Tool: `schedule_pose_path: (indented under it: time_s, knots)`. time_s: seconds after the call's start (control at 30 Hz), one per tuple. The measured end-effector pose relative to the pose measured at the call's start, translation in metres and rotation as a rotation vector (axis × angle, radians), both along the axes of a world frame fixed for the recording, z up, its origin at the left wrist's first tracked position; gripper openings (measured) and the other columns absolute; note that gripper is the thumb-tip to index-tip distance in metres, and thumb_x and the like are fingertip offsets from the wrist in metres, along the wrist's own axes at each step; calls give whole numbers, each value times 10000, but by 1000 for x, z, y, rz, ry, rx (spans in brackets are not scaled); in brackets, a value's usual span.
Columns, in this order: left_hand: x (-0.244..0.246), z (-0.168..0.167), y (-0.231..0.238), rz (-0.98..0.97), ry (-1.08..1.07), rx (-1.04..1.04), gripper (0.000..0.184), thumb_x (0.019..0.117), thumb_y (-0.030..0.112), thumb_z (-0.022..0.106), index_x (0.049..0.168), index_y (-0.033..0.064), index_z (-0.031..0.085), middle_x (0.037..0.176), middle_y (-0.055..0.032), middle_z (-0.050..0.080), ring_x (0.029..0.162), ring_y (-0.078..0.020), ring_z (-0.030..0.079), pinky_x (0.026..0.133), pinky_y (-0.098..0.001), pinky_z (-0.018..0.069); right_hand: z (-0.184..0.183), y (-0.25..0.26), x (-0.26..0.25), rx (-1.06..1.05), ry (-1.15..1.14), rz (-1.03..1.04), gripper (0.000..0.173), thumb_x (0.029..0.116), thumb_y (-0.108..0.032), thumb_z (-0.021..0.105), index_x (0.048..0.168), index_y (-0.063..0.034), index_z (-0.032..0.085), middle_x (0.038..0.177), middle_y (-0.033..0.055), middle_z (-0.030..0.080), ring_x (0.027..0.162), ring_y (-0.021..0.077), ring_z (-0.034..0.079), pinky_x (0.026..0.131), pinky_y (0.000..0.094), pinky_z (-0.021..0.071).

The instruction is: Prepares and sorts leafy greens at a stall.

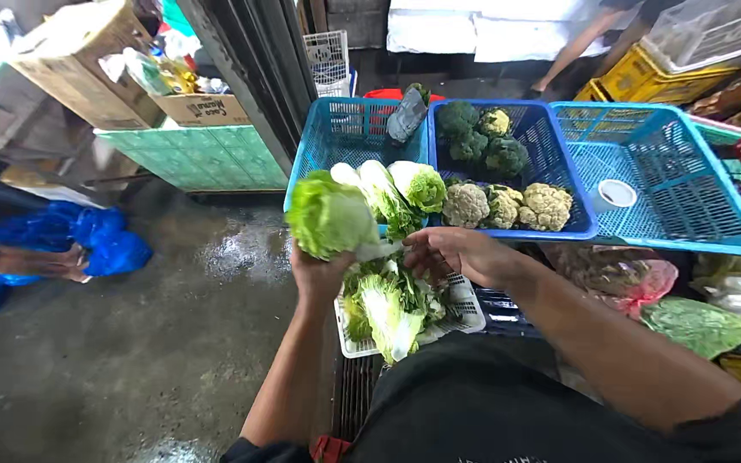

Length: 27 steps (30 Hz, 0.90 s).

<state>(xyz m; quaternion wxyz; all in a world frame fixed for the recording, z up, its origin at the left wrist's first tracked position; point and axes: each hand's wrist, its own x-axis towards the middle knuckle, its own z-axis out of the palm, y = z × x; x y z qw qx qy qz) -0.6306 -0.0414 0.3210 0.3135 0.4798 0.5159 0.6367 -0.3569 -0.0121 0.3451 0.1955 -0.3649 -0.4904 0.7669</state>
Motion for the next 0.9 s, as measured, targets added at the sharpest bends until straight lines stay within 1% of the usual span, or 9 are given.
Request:
schedule_pose_path:
  time_s: [0.13, 0.23, 0.33, 0.4, 0.47, 0.53, 0.67, 0.8, 0.9]
  knots:
    - [-35, -21, 72, 184, 50, 68, 977, 698, 76, 927, 1481, -16, 349, 1348, -124, 615, 1232, -169, 627, 1060, -390, 545, -28, -18, 2, -77, -34, -53, 481, 1049, -392, 474, 1393, -65, 549, 1217, 113, 695, 1046, 241, 700, 875, 435, 597]
    - [-50, -56, 118, 167, 21, 70, 986, 712, 47, 913, 1505, 3, 328, 1376, -151, 597, 1255, -215, 618, 1070, -436, 543, -45, -31, 14, -164, -72, -136, 416, 1075, -329, 438, 1372, -64, 560, 1194, 120, 707, 1026, 248, 711, 860, 432, 603]
    - [-60, -85, 138, 192, 293, -174, 933, 764, 240, 914, 1513, 75, 382, 1338, -151, 640, 1224, -242, 645, 1051, -489, 538, -55, -41, 26, -202, -99, -237, 391, 1082, -302, 419, 1369, -73, 552, 1205, 125, 707, 1031, 261, 712, 865, 441, 600]
    - [-62, -93, 141, 178, 519, -272, 919, 793, 353, 887, 1514, 45, 407, 1395, -199, 588, 1312, -325, 565, 1134, -540, 436, -59, -45, 32, -212, -105, -290, 383, 1089, -293, 418, 1371, -71, 549, 1207, 129, 703, 1032, 265, 711, 864, 442, 601]
    - [-64, -95, 140, 156, 747, -266, 893, 810, 420, 866, 1484, 3, 454, 1441, -212, 566, 1395, -352, 495, 1253, -572, 233, -62, -49, 35, -220, -108, -319, 379, 1084, -291, 422, 1365, -70, 548, 1202, 127, 706, 1025, 260, 714, 856, 432, 602]
    - [-70, -104, 140, 170, 895, -199, 857, 800, 477, 846, 1449, 27, 515, 1480, -169, 551, 1449, -339, 438, 1243, -623, 180, -64, -53, 36, -215, -113, -344, 375, 1079, -293, 437, 1354, -65, 554, 1191, 127, 709, 1018, 256, 716, 846, 425, 605]
    - [-82, -113, 132, 212, 764, -266, 869, 762, 444, 871, 1453, 43, 527, 1592, -149, 420, 1495, -341, 347, 1222, -611, 227, -68, -55, 36, -198, -135, -351, 363, 1082, -286, 450, 1352, -70, 559, 1194, 124, 709, 1020, 254, 715, 843, 415, 602]
    - [-81, -121, 125, 218, 314, -276, 790, 791, 233, 871, 1474, 102, 495, 1502, -124, 514, 1383, -248, 497, 1157, -473, 417, -68, -57, 39, -185, -145, -354, 364, 1083, -292, 452, 1352, -75, 563, 1194, 120, 711, 1014, 254, 718, 835, 410, 606]
    - [-74, -128, 120, 237, 136, -185, 735, 830, 151, 844, 1464, 57, 485, 1421, -137, 580, 1300, -215, 577, 1103, -419, 489, -64, -57, 39, -153, -162, -365, 360, 1080, -287, 455, 1348, -75, 567, 1188, 116, 712, 1009, 248, 717, 836, 407, 604]
